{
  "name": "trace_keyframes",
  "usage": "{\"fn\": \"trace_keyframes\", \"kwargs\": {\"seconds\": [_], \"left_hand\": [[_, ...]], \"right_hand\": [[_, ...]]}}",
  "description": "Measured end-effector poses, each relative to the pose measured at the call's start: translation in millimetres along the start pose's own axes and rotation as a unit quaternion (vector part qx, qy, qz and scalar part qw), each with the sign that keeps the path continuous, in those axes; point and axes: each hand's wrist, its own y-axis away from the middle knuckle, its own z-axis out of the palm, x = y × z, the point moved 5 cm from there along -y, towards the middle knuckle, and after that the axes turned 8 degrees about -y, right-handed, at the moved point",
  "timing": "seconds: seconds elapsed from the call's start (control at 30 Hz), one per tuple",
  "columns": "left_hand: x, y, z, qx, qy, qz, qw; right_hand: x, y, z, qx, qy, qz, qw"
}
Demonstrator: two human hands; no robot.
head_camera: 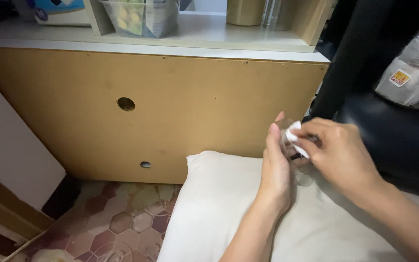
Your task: Cleaning a plastic jar lid with a tissue and organizing several jars on a low wooden shelf.
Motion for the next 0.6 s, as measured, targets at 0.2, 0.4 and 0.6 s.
{"fn": "trace_keyframes", "kwargs": {"seconds": [0.2,0.4,0.6], "left_hand": [[-13.0,-11.0,-3.6,-0.006,0.010,0.007,1.000],[4.6,-2.7,-0.9,0.011,-0.023,0.000,1.000],[-24.4,-12.5,-8.9,0.045,-0.012,-0.024,0.999]], "right_hand": [[28.9,17.2,9.5,-0.148,-0.194,-0.051,0.968],[17.6,-4.4,3.8,0.028,-0.100,0.041,0.994],[39.6,18.6,15.6,-0.135,-0.193,0.139,0.962]]}}
